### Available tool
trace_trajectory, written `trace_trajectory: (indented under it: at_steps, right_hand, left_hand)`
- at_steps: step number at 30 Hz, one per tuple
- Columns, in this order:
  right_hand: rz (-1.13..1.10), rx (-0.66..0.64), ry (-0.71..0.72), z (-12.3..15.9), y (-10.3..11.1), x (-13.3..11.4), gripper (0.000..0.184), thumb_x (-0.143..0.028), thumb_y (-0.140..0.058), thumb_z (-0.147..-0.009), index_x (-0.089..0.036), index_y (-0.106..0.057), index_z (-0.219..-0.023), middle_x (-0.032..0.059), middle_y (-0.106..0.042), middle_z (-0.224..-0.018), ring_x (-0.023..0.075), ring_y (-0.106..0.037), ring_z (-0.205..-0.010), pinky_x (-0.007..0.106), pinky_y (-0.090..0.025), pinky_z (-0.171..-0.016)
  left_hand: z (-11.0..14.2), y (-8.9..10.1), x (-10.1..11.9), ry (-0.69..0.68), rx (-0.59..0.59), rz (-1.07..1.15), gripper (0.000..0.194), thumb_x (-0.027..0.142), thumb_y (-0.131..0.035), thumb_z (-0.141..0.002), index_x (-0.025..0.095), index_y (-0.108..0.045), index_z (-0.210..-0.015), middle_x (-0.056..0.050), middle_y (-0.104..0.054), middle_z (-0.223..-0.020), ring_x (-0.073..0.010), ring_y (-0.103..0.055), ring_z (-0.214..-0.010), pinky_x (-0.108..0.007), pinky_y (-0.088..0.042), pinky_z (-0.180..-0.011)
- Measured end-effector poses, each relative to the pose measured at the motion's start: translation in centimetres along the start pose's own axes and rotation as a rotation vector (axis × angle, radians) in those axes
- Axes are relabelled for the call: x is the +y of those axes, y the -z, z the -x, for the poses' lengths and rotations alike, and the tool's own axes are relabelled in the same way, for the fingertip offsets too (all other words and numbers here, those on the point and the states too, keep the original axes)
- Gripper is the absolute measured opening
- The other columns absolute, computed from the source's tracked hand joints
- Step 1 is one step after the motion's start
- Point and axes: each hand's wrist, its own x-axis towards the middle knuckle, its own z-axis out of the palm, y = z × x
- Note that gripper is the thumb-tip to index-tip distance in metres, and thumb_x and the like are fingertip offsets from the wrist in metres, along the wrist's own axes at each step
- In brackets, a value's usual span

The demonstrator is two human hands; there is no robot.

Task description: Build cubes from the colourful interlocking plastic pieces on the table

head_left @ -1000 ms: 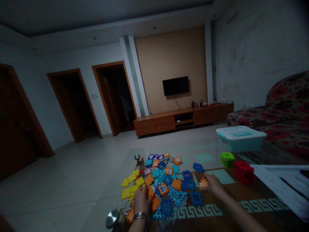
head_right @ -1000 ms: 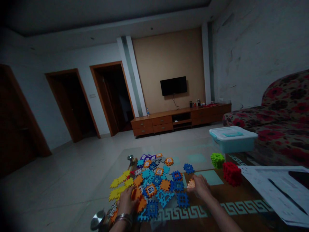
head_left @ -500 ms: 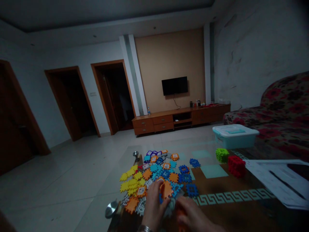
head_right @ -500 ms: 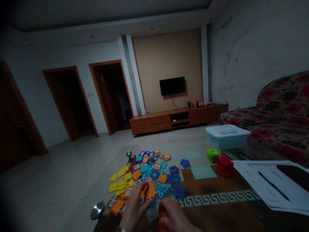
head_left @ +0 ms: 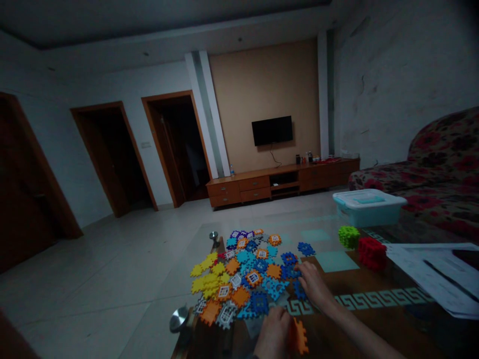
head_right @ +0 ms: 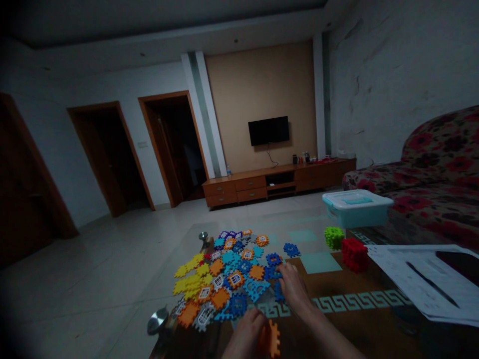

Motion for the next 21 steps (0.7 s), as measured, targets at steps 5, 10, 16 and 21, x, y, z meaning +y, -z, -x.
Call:
trace_trajectory:
  at_steps: [5,10,16,21]
  right_hand:
    - [0.139,0.009,-0.126,-2.5,-0.3,1.5,0.051,-0.003,-0.045,-0.081,-0.016,-0.062,-0.128,0.0119,-0.065,-0.113,0.0234,-0.056,-0.110,0.028,-0.040,-0.095]
    - [0.134,-0.020,-0.149,-3.8,-0.4,1.6,0.050,-0.005,-0.041,-0.086,-0.027,-0.067,-0.122,0.0068,-0.065,-0.113,0.0209,-0.056,-0.111,0.025,-0.040,-0.093]
    - [0.111,-0.075,-0.083,-4.0,0.2,0.6,0.023,-0.016,-0.056,-0.083,-0.021,-0.073,-0.098,0.0113,-0.063,-0.121,0.0266,-0.054,-0.115,0.032,-0.039,-0.096]
    - [-0.010,-0.115,-0.023,-4.1,-0.1,0.9,0.015,-0.018,-0.068,-0.073,-0.018,-0.067,-0.087,0.0106,-0.066,-0.110,0.0255,-0.057,-0.106,0.032,-0.041,-0.089]
  left_hand:
    - [-0.4,-0.3,0.0,0.055,-0.025,-0.052,0.050,0.016,-0.060,-0.072,0.021,-0.057,-0.122,-0.009,-0.055,-0.136,-0.0259,-0.045,-0.125,-0.036,-0.035,-0.106]
    - [-0.5,0.3,-0.2,0.083,-0.016,-0.040,0.052,0.027,-0.068,-0.070,0.022,-0.059,-0.121,-0.008,-0.055,-0.135,-0.0262,-0.046,-0.126,-0.036,-0.037,-0.105]
    - [-2.0,3.9,-4.0,0.215,0.517,-0.111,0.038,0.023,-0.049,-0.084,0.018,-0.060,-0.120,-0.011,-0.044,-0.149,-0.0267,-0.034,-0.141,-0.040,-0.027,-0.116]
    - [-4.3,7.7,-8.6,0.474,0.747,-0.143,0.040,0.027,-0.041,-0.091,0.009,-0.055,-0.124,-0.020,-0.040,-0.151,-0.0351,-0.032,-0.142,-0.048,-0.034,-0.111]
